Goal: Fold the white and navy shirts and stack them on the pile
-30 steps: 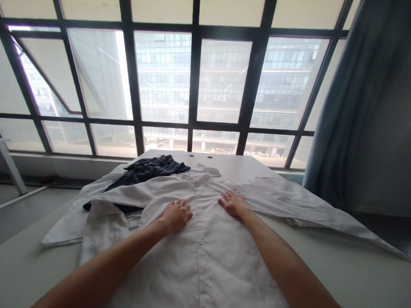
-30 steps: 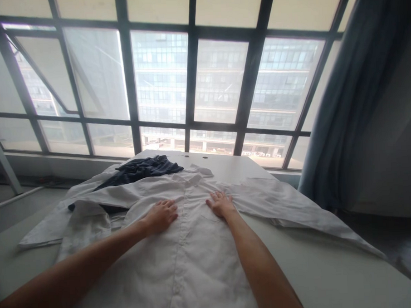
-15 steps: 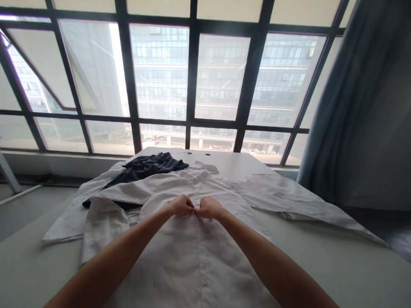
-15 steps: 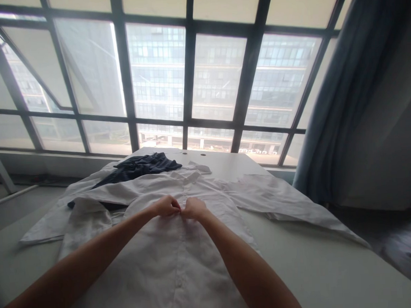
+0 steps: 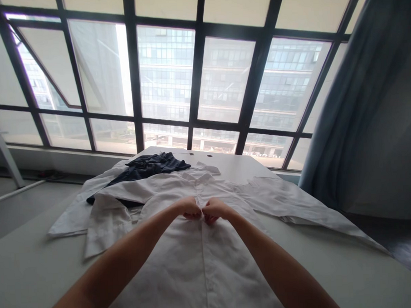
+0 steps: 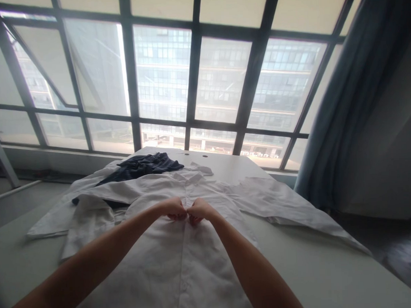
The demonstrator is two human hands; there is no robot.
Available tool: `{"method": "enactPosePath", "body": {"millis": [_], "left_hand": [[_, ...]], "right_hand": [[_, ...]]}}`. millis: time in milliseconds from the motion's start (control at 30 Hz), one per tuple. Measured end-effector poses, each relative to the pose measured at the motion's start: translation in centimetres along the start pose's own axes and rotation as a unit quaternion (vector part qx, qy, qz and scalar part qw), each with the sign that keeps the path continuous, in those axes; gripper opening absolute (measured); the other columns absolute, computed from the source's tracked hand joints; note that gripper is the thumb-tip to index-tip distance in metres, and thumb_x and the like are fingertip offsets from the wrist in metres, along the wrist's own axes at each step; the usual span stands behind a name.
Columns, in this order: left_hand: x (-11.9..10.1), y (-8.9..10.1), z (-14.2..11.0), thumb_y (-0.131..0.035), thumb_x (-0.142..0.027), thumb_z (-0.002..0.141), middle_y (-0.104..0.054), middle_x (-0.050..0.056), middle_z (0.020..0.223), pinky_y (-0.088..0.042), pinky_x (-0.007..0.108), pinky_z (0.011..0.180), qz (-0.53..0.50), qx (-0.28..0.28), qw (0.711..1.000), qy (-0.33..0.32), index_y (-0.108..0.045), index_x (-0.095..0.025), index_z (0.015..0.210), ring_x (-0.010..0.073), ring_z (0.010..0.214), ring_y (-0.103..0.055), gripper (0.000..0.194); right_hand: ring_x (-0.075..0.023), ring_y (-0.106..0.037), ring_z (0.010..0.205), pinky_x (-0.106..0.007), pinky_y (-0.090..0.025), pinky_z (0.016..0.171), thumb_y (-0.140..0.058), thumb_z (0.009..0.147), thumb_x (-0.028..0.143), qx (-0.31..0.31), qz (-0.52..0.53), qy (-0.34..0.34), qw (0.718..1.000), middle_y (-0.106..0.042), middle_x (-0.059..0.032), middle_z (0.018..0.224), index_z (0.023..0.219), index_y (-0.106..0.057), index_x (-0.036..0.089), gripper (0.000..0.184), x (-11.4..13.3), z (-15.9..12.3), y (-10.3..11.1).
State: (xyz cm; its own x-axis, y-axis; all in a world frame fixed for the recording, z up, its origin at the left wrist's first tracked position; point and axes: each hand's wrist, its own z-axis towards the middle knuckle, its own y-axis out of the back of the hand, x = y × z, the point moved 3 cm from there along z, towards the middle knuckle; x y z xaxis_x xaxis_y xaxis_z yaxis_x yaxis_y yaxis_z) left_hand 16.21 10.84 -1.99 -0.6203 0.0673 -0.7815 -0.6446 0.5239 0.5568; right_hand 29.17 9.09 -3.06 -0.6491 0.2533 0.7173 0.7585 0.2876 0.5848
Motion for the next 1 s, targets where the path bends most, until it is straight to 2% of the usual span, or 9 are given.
{"method": "enactPosePath", "body": {"millis": [100,233,367,700,900,1000], "left_hand": [[0.4,0.0,-0.3,-0.065,-0.008,0.072,-0.047,-0.001,0.043,-0.029,0.023,0.04,-0.013,0.031,0.998,0.045,-0.054,-0.014,0.049,0.0086,0.036,-0.04,0.025],[1.4,-0.1,-0.5,-0.058,-0.018,0.08,-0.04,-0.006,0.042,-0.026,0.021,0.039,-0.055,0.027,0.997,0.04,-0.051,-0.017,0.058,0.0077,0.036,-0.035,0.024],[2.5,-0.4,0.0,-0.058,-0.024,0.081,-0.042,-0.007,0.044,-0.024,0.019,0.038,-0.107,0.011,0.994,0.011,-0.05,-0.017,0.061,0.0064,0.036,-0.036,0.023],[2.6,-0.7,-0.4,-0.058,-0.03,0.082,-0.042,-0.006,0.039,-0.02,0.019,0.038,-0.089,-0.003,0.996,0.002,-0.051,-0.017,0.059,0.0066,0.034,-0.036,0.027],[2.5,-0.6,-0.5,-0.053,-0.025,0.085,-0.043,-0.006,0.04,-0.022,0.018,0.038,-0.099,0.011,0.995,0.012,-0.052,-0.016,0.06,0.0066,0.035,-0.038,0.026],[2.3,-0.6,-0.6,-0.053,-0.026,0.086,-0.048,-0.004,0.044,-0.024,0.018,0.039,-0.106,0.038,0.994,0.008,-0.055,-0.015,0.063,0.0068,0.037,-0.042,0.026]], "right_hand": [[-0.0137,-0.063,0.047,-0.02,-0.053,0.045,-0.056,0.076,0.005,-0.003,0.082,0.018,0.996,-0.064,-0.0031,0.052,0.058,-0.061,0.012,0.02,-0.8,0.0,0.0],[-0.0115,-0.063,0.048,-0.017,-0.051,0.045,-0.056,0.077,0.008,-0.016,0.174,0.064,0.983,-0.064,-0.001,0.053,0.06,-0.06,0.014,0.018,-1.7,-0.4,-0.4],[-0.0093,-0.06,0.045,-0.015,-0.047,0.043,-0.056,0.077,0.012,-0.033,0.227,0.11,0.967,-0.063,0.0007,0.053,0.062,-0.061,0.015,0.016,-2.2,-1.0,-0.8],[-0.0099,-0.059,0.044,-0.016,-0.044,0.04,-0.06,0.074,0.015,-0.07,0.233,0.139,0.96,-0.063,0.0015,0.052,0.062,-0.063,0.015,0.012,-2.7,-0.5,-1.4],[-0.0099,-0.061,0.048,-0.017,-0.048,0.046,-0.064,0.072,0.019,-0.03,0.265,0.135,0.954,-0.066,0.0005,0.059,0.065,-0.064,0.015,0.008,-2.9,-0.3,-1.4],[-0.0092,-0.06,0.048,-0.016,-0.047,0.045,-0.062,0.073,0.018,-0.034,0.248,0.129,0.959,-0.065,0.0005,0.058,0.064,-0.063,0.015,0.009,-2.9,0.0,-1.4]]}}
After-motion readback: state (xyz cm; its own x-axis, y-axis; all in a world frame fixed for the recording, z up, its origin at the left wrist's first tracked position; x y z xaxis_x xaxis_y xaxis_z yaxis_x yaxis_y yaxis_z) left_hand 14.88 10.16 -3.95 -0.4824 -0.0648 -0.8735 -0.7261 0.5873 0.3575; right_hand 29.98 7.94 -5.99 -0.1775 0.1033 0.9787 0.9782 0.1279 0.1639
